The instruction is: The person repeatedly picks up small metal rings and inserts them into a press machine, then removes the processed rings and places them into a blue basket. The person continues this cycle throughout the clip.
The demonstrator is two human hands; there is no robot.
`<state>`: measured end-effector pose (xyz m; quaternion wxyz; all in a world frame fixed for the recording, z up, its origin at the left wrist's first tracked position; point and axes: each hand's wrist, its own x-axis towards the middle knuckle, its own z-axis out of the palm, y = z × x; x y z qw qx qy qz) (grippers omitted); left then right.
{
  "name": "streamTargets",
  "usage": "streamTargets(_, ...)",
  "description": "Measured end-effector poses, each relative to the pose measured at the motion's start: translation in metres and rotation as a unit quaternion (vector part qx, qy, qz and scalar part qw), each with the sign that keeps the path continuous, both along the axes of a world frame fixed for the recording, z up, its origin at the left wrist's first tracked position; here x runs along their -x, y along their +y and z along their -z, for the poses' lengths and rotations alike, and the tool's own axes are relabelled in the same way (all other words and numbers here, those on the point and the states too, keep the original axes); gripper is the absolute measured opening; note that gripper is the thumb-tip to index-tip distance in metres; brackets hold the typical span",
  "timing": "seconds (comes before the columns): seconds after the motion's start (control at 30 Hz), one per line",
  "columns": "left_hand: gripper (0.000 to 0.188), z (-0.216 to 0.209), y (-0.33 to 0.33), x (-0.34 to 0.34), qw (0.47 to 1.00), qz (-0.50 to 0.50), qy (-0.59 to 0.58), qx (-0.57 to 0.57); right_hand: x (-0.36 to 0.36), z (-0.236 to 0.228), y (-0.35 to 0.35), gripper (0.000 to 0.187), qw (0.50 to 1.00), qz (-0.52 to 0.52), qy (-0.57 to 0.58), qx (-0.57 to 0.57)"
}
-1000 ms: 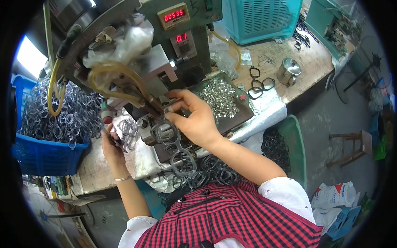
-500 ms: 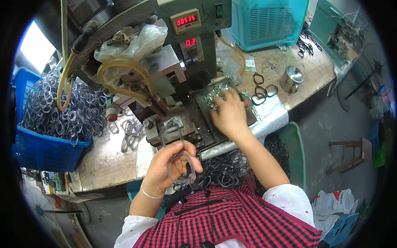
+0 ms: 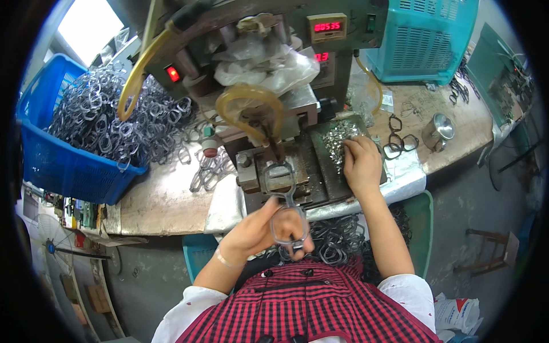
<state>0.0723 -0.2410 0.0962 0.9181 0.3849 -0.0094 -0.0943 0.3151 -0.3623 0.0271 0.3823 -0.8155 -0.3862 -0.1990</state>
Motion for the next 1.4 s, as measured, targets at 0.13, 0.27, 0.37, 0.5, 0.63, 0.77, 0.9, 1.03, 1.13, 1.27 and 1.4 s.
streamTargets(0.13, 0.016, -0.026, 0.024, 0.045, 0.861, -0.330, 0.057, -0.382, 0.009, -0.010, -0.017, 0.011, 0.997, -0.010, 0.060, -0.056)
streamTargets(0.27, 0.014, -0.003, 0.131, 0.052, 0.511, -0.562, 0.133, -0.636, 0.013, -0.015, -0.009, 0.011, 0.986, -0.018, 0.113, -0.118)
streamTargets(0.37, 0.022, 0.058, 0.204, 0.062, 0.409, -0.468, 0.252, -0.742, 0.015, -0.015, 0.005, 0.011, 0.985, -0.032, 0.111, -0.128)
streamTargets(0.5, 0.030, 0.109, 0.214, 0.052, 0.220, -0.360, 0.354, -0.834, 0.015, -0.009, -0.014, 0.010, 0.990, 0.000, 0.086, -0.108)
streamTargets(0.63, 0.031, 0.114, 0.219, 0.054, 0.319, -0.415, 0.359, -0.773, 0.022, -0.012, -0.043, 0.010, 0.980, 0.038, 0.154, -0.118)
streamTargets(0.77, 0.034, 0.094, 0.198, 0.049, 0.322, -0.308, 0.364, -0.818, 0.042, -0.047, -0.033, 0.011, 0.971, -0.072, 0.183, -0.136)
streamTargets(0.9, 0.022, 0.099, 0.209, 0.053, 0.320, -0.341, 0.336, -0.817, 0.057, -0.083, 0.013, 0.019, 0.941, -0.216, 0.215, -0.150)
streamTargets(1.03, 0.023, 0.104, 0.203, 0.061, 0.318, -0.501, 0.226, -0.773, 0.069, -0.073, 0.037, 0.041, 0.893, -0.244, 0.324, -0.196)
streamTargets(1.13, 0.034, 0.108, 0.212, 0.068, 0.508, -0.628, 0.141, -0.573, 0.078, -0.079, 0.042, 0.041, 0.868, -0.234, 0.360, -0.250)
streamTargets(1.27, 0.031, 0.068, 0.178, 0.057, 0.789, -0.609, 0.080, -0.009, 0.080, -0.079, 0.042, 0.045, 0.832, -0.256, 0.415, -0.266)
streamTargets(1.4, 0.023, 0.051, 0.154, 0.049, 0.810, -0.576, -0.030, 0.102, 0.092, -0.097, 0.046, 0.049, 0.781, -0.274, 0.480, -0.290)
